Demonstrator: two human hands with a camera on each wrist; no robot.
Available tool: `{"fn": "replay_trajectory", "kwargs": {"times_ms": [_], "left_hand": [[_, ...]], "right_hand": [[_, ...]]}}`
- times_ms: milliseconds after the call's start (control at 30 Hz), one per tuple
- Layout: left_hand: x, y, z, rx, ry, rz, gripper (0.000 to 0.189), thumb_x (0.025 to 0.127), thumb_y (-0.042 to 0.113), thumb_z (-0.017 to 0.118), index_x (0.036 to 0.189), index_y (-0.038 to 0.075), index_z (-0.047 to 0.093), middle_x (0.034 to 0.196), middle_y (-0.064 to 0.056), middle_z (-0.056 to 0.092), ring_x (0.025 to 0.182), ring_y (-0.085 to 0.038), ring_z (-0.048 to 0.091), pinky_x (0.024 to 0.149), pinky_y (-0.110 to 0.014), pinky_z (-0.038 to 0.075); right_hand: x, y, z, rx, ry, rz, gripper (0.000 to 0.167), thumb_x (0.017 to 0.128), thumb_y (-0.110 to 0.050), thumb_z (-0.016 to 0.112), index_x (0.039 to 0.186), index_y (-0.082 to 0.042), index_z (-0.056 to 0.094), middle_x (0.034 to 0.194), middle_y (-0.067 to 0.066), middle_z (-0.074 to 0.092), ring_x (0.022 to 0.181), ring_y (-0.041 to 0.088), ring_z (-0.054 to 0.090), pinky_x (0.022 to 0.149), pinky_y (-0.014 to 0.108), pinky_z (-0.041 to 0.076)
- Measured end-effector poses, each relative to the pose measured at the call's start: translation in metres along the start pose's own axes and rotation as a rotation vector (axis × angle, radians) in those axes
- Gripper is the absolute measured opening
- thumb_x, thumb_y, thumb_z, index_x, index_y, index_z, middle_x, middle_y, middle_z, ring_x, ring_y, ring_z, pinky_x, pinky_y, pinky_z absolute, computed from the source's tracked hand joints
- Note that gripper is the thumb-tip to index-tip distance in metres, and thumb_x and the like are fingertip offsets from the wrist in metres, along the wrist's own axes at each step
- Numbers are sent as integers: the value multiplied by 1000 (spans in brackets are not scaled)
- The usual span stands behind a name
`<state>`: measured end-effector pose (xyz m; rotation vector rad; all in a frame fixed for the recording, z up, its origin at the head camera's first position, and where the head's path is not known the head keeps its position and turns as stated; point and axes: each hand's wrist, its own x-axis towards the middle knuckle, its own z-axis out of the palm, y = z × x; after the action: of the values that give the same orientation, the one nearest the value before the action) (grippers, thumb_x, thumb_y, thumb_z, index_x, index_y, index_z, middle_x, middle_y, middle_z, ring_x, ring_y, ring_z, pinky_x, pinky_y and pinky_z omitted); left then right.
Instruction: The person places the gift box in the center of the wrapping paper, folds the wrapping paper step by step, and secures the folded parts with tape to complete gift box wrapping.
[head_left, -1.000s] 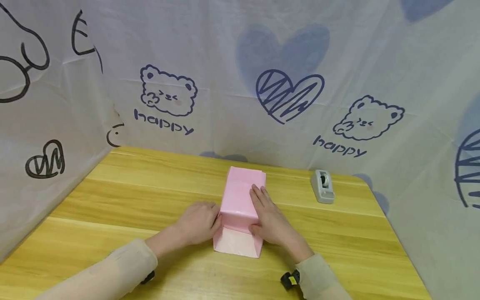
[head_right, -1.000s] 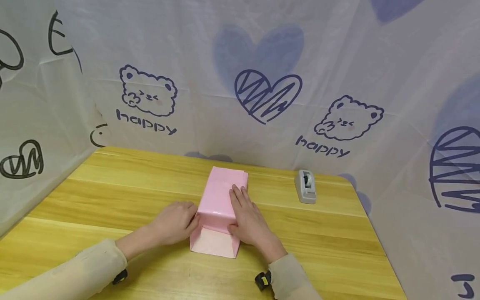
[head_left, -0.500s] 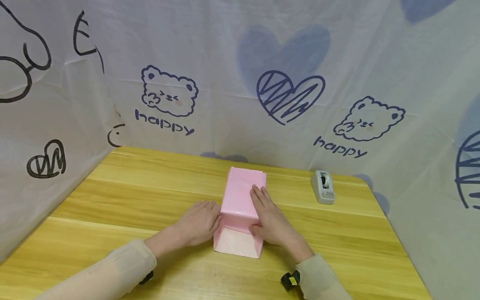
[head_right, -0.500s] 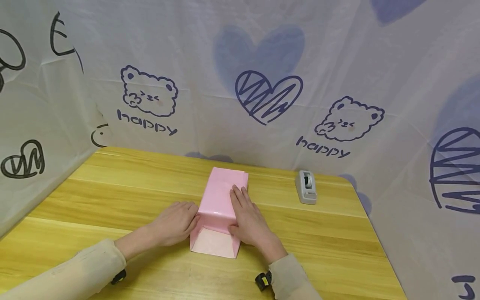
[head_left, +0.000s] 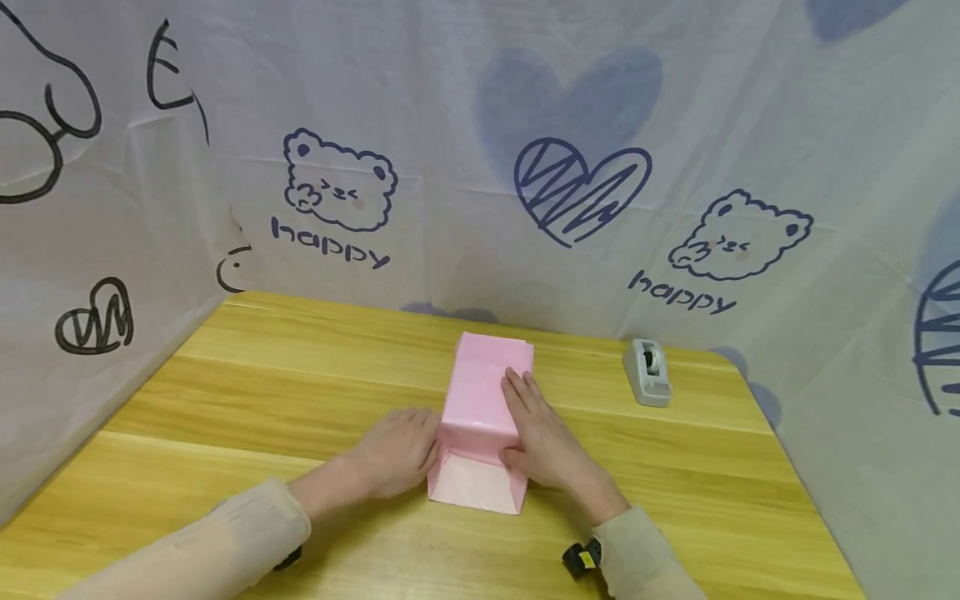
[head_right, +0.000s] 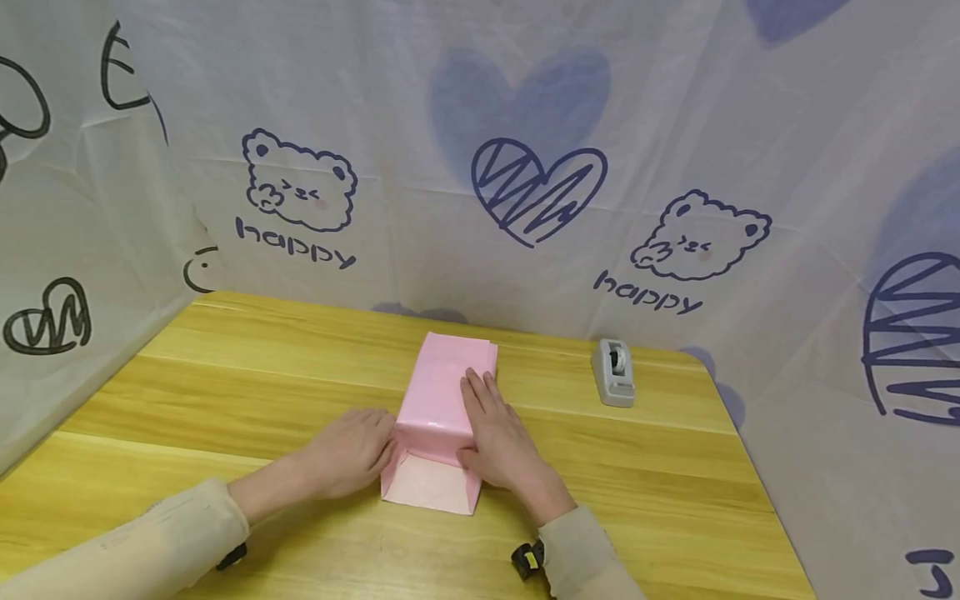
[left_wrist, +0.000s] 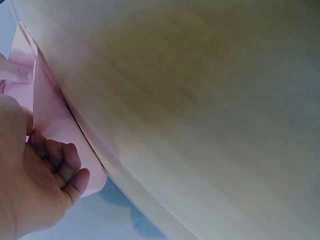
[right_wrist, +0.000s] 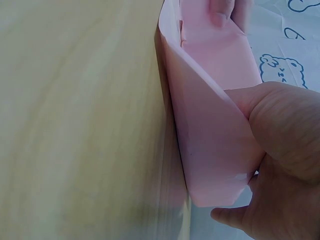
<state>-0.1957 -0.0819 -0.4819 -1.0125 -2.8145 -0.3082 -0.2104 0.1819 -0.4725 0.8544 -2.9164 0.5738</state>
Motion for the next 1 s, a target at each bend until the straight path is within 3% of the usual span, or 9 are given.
{"fn": "replay_trajectory", "kwargs": {"times_ms": [533,833,1000], "left_hand": [[-5,-1,1,16,-54,28,22,97,29,64,92,13,48,90,0,53,83,-17,52,76,-34,46],[-7,-1,1,15,-99,23,37,91,41,71,108,11,55,106,-4,62,98,-22,60,86,-40,51],[-6,-4,-1,38,-60,20,41,91,47,70,102,11,55,93,0,56,88,-19,56,79,-37,50]], "right_hand": [[0,2,-1,-6,-14,4,103,88,-15,84,165,1,17,174,14,9,160,35,5,127,51,22],[0,2,-1,-9,-13,2,102,88,-15,84,165,1,18,174,14,9,160,35,6,127,51,22],[0,2,-2,-7,-24,1,101,89,-16,83,165,0,18,175,13,9,160,35,6,127,50,22]]}}
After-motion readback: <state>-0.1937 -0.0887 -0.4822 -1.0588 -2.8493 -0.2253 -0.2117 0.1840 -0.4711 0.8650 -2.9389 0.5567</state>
